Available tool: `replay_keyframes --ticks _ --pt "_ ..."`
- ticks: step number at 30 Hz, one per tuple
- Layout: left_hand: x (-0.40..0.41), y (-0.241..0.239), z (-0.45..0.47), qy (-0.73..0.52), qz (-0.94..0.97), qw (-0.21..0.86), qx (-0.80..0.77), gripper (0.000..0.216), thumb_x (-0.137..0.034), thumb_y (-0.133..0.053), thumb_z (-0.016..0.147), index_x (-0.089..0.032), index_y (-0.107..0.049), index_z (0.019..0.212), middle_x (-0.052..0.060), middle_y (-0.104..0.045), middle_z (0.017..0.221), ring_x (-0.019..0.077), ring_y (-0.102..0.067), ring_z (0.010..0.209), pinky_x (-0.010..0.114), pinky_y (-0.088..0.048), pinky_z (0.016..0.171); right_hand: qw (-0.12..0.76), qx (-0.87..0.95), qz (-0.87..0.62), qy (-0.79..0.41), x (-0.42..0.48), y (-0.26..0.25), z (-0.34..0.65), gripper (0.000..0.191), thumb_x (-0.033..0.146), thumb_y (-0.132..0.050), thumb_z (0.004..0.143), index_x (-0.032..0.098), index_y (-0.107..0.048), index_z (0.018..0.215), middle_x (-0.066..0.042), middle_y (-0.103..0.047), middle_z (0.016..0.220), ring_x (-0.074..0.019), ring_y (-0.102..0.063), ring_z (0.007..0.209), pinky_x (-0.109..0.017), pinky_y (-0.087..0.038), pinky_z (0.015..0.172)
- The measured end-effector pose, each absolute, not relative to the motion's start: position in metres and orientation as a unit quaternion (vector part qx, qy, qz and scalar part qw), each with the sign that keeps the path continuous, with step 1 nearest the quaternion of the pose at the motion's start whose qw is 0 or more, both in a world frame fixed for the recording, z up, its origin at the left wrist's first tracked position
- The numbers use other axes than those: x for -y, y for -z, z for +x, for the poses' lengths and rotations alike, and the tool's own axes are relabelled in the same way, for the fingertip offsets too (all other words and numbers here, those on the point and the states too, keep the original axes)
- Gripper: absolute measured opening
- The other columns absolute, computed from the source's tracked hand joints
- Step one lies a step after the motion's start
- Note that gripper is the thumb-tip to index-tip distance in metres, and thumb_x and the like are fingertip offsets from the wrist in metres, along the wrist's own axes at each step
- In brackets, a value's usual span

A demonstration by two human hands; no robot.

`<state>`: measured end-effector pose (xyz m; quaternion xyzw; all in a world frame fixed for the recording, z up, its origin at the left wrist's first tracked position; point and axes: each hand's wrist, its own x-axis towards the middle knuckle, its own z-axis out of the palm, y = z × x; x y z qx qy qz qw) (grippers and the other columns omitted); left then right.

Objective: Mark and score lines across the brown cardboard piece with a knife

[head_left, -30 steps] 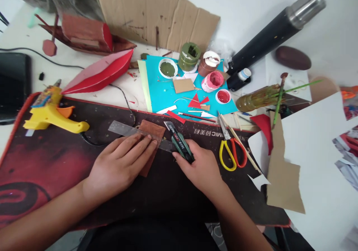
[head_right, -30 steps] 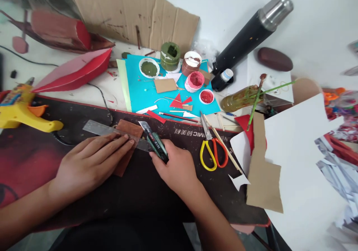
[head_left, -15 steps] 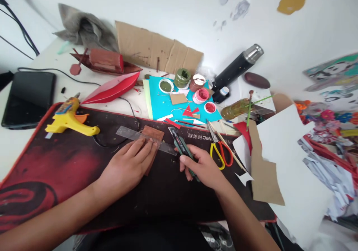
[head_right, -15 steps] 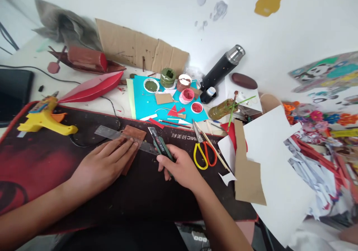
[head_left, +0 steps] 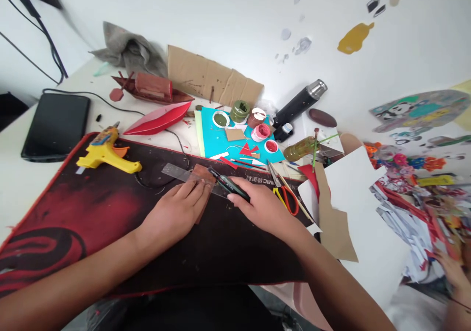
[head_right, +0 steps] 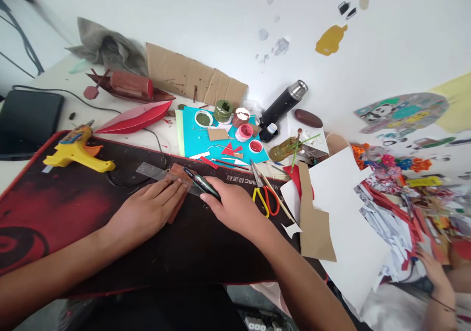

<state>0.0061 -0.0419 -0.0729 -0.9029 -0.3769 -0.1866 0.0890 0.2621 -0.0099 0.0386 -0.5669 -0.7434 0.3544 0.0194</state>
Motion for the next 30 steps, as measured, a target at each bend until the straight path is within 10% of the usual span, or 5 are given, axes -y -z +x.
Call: replay_keyframes --ticks 30 --pt "0.043 0.067 0.009 0.202 -0.900 0.096 0.373 0.044 -0.009 -0.053 0.104 -0.002 -0.074 0.142 0.022 -0.080 0.137 0.0360 -0.072 0.132 0.043 -0.064 0.099 -0.188 0.827 -0.502 -0.170 0.000 -0.039 0.240 0.044 0.032 -0.050 0.121 0.021 -0.058 0.163 -0.013 -0.082 0.142 -0.0315 -0.081 0.122 -0.037 -0.057 0.090"
